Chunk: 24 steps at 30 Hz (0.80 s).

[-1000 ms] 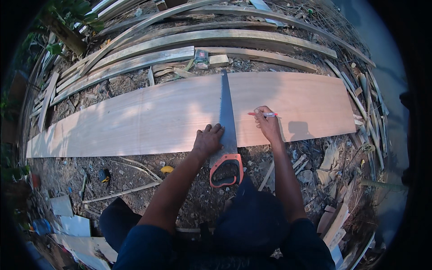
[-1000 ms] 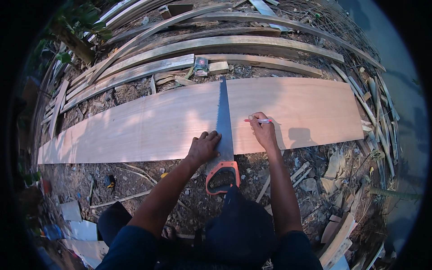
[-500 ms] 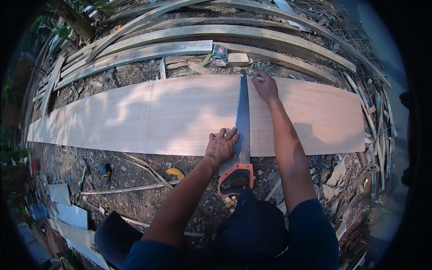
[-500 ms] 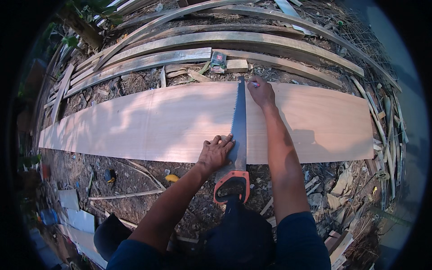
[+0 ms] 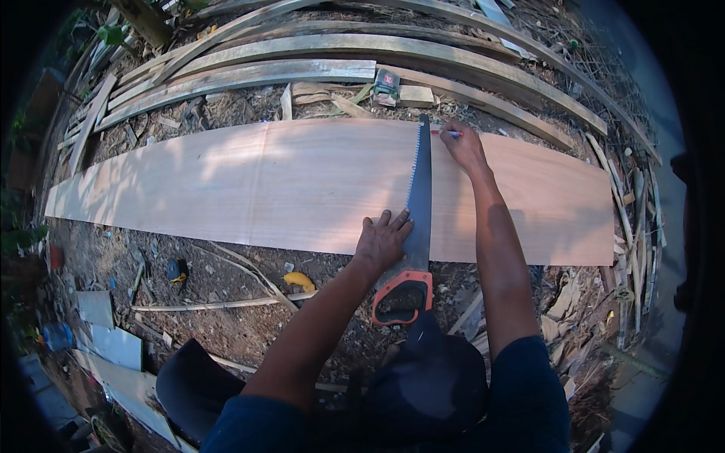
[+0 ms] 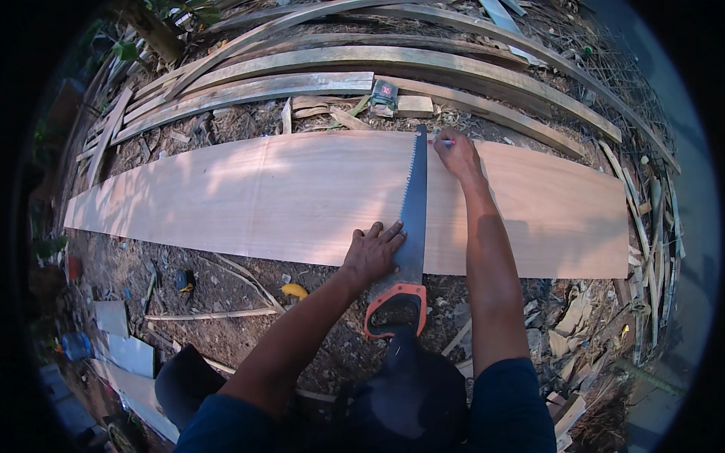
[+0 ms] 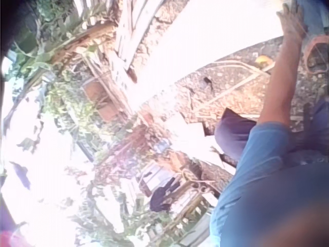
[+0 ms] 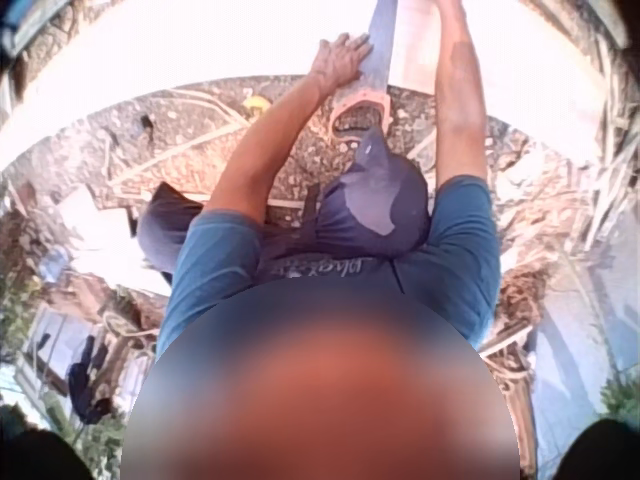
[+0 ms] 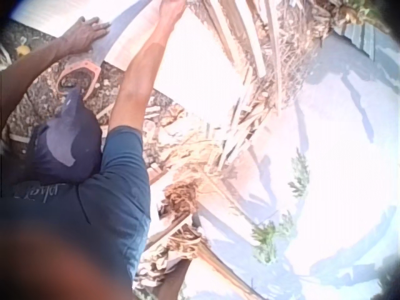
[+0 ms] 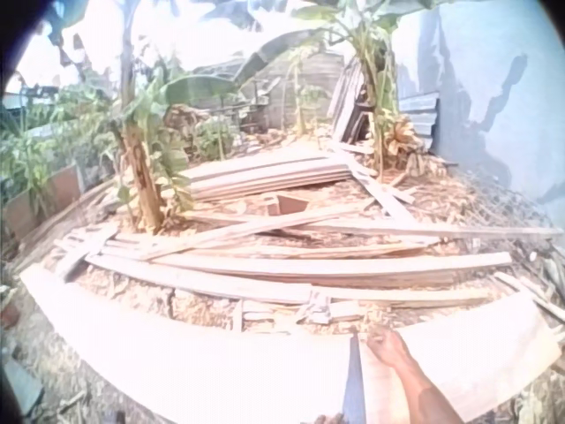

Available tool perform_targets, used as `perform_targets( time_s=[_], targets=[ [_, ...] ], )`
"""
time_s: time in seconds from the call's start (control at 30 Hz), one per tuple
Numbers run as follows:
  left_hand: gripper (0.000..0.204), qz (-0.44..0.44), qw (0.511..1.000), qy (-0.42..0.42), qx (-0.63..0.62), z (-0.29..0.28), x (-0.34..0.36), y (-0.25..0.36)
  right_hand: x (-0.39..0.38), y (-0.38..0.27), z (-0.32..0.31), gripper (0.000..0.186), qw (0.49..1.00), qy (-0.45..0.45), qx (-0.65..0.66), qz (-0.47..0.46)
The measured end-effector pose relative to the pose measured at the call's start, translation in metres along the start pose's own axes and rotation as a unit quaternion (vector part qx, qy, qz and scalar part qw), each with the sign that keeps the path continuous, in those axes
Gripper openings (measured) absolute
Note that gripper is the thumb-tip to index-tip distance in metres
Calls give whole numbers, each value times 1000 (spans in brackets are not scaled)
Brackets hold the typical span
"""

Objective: The person hammers nails into a long wooden plank, measures and marks it with a tape measure and marker, then uses a hand saw to cut the plank along the marked line. The cut piece is separated from the main plank.

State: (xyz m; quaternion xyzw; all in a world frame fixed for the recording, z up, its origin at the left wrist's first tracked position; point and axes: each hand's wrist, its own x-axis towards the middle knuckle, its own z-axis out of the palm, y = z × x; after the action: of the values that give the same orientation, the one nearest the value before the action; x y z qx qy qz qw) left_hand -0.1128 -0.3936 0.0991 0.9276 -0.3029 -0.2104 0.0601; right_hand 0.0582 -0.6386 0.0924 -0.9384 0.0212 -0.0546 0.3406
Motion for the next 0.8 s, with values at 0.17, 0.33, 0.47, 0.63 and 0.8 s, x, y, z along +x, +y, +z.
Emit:
perform_targets(
  time_s=[0.17,0.33,0.47,0.63,0.8],
  targets=[
    [78,-1,1000,0,15,0,-2,1,-34,-15,-12,25,999,-34,-21,18],
    [79,-5,999,-13,35,-1,-1,2,-88,-33,-22,25,996,-74,-16,54],
    [77,-5,999,-26,20,-3,-1,2,-141,-43,-28,23,994,-90,-13,64],
    [76,-8,999,-38,1,-4,0,2,-213,-55,-34,21,995,-82,12,50],
    [77,-7,1000,-23,8,-1,0,1,-269,-71,-40,21,992,-97,12,82]
  ],
)
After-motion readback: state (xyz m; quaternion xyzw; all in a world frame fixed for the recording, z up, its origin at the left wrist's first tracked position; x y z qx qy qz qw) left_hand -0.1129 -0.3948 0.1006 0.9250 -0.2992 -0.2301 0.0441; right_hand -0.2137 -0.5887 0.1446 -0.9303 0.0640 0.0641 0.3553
